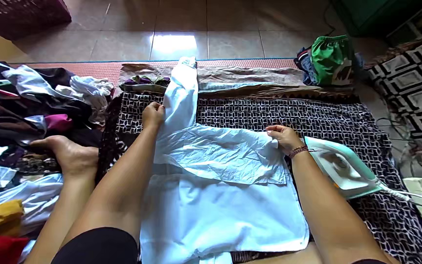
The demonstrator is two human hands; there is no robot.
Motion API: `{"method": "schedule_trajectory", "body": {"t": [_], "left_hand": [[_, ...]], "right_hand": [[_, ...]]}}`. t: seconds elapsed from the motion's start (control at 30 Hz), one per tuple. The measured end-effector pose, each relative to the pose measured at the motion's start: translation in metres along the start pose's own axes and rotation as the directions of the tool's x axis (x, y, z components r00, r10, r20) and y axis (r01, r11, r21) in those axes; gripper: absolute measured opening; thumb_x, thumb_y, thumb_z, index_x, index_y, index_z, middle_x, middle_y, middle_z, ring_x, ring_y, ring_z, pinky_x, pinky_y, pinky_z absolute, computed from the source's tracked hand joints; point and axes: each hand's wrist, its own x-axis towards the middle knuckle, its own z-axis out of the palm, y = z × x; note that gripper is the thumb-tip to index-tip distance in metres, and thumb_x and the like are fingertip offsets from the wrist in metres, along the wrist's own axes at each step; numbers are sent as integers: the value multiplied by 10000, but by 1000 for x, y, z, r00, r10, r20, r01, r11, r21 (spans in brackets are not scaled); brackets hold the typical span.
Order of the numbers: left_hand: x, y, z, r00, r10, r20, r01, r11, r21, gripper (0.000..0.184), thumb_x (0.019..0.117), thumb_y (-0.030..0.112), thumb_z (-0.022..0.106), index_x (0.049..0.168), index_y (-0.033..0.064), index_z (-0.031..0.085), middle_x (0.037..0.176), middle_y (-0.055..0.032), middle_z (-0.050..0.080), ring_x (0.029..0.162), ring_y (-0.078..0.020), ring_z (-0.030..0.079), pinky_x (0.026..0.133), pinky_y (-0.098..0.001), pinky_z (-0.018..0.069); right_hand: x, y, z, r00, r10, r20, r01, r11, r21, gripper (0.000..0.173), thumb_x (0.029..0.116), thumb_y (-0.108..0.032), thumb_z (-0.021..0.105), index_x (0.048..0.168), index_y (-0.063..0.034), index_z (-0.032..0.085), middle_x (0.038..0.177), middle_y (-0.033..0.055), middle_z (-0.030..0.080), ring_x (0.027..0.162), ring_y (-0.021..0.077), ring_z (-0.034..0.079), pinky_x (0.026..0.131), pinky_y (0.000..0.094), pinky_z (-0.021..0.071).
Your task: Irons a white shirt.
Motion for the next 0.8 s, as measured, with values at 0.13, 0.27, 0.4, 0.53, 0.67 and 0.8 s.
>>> {"method": "schedule_trajectory", "body": {"t": [0.13,0.27,0.4,0.53,0.67,0.8], "left_hand": [[-9,6,-3,984,89,-151,-65,985,161,352,1121,248,396,1267,-8,589,1131,-335,668,1095,-544,647,886,-730,472],[1,-2,5,989,60,-137,-23,966,256,374,1130,280,357,1302,12,553,1123,-329,675,1075,-547,659,852,-725,487],[-5,-4,3,982,110,-152,-94,990,106,451,1095,309,476,1373,-45,490,1285,-328,596,1187,-501,606,974,-670,471],[-70,-5,-20,805,587,-86,-581,810,85,391,1054,212,547,1286,-100,586,1305,-322,596,1258,-478,568,1074,-613,446],[-178,-51,-7,595,798,98,-803,593,51,251,986,157,552,1021,-16,730,1022,-198,737,976,-355,731,849,-531,594],[-230,-103,6,611,728,312,-779,624,69,221,955,139,629,1095,7,737,1162,-195,723,1134,-383,689,966,-561,549]], "right_hand": [[2,8,3,986,-103,-130,108,994,28,279,1005,56,580,1262,22,683,1211,179,702,1044,187,676,923,354,548],[5,16,11,936,-224,-272,226,974,-26,368,974,111,552,1316,40,666,1261,207,698,1143,214,670,1006,347,525],[8,21,12,888,-291,-355,283,956,-77,393,1014,6,604,1399,82,576,1363,254,640,1241,263,650,1082,349,497],[-18,5,7,834,-459,-305,351,869,-349,465,1031,-115,613,1426,108,506,1419,331,539,1277,386,593,1097,454,487],[-69,18,5,795,-441,417,603,494,-626,353,1052,-215,546,1168,90,682,1191,289,685,1157,420,668,1027,549,523],[-107,49,1,650,-392,651,752,214,-623,255,985,-176,661,1154,9,712,1161,248,706,1121,437,685,913,611,556]]}}
